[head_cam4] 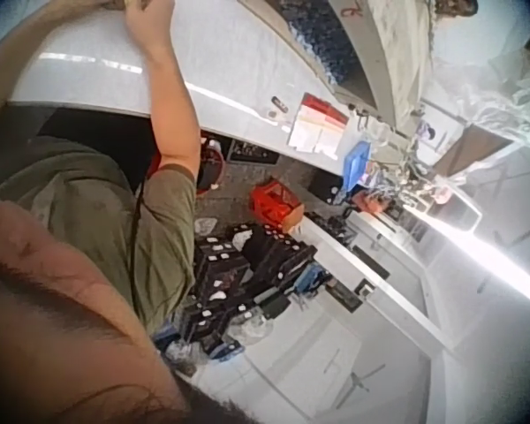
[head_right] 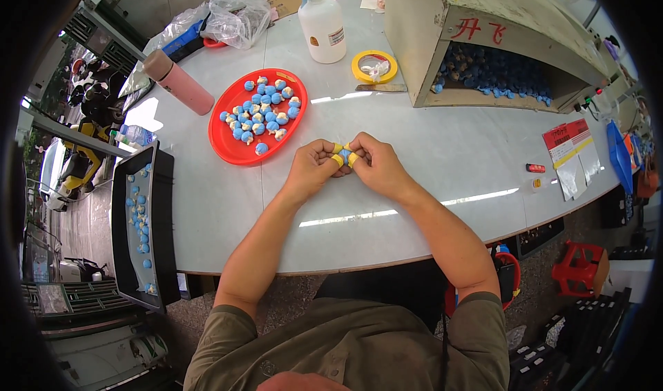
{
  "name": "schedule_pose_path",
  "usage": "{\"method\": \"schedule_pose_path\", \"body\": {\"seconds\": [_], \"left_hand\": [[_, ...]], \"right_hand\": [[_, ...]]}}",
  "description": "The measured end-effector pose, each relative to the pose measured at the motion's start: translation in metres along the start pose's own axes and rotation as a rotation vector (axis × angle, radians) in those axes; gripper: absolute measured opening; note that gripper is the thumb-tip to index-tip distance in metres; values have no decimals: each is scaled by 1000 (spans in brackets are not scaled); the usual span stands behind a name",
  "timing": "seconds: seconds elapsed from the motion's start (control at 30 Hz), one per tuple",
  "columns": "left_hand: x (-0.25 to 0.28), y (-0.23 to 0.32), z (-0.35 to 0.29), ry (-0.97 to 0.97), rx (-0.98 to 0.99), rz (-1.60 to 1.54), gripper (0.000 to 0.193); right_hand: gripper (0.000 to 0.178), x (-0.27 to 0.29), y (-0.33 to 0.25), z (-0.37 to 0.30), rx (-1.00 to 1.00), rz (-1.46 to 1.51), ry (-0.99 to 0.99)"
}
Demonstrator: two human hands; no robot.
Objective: The person assembles small blue and yellow toy components by hand, pressing them together to create assembled parts.
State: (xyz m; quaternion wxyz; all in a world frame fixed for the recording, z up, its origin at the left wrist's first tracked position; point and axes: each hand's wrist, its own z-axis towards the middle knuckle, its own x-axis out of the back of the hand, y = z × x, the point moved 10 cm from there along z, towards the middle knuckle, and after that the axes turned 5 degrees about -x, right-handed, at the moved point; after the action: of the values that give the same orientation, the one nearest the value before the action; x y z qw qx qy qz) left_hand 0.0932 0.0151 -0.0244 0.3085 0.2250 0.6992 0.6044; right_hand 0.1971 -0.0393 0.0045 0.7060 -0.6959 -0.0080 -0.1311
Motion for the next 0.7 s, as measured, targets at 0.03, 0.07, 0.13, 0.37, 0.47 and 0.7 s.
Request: {"method": "schedule_pose_path", "body": {"seconds": [0.03,0.07,0.13,0.37,0.47,0.7], "left_hand": [[0,0,0,0,6,7,18],[0,0,0,0,7,7,18],[0,1,0,6,-2,-6,18],[1,-1,1,7,-1,5,18],[1,0,1,14,12,-3,20],[4,0,0,19,28,-6,26]], "right_hand": [[9,0,0,0,4,9,1],[9,0,-1,0,4,9,1],[9,-1,-2,0,0,4,-2],[10,0,-1,1,5,-1,-3],[9,0,-1,0,-7,15,-1],[12,-1,-2,0,-40,51,-19]]}}
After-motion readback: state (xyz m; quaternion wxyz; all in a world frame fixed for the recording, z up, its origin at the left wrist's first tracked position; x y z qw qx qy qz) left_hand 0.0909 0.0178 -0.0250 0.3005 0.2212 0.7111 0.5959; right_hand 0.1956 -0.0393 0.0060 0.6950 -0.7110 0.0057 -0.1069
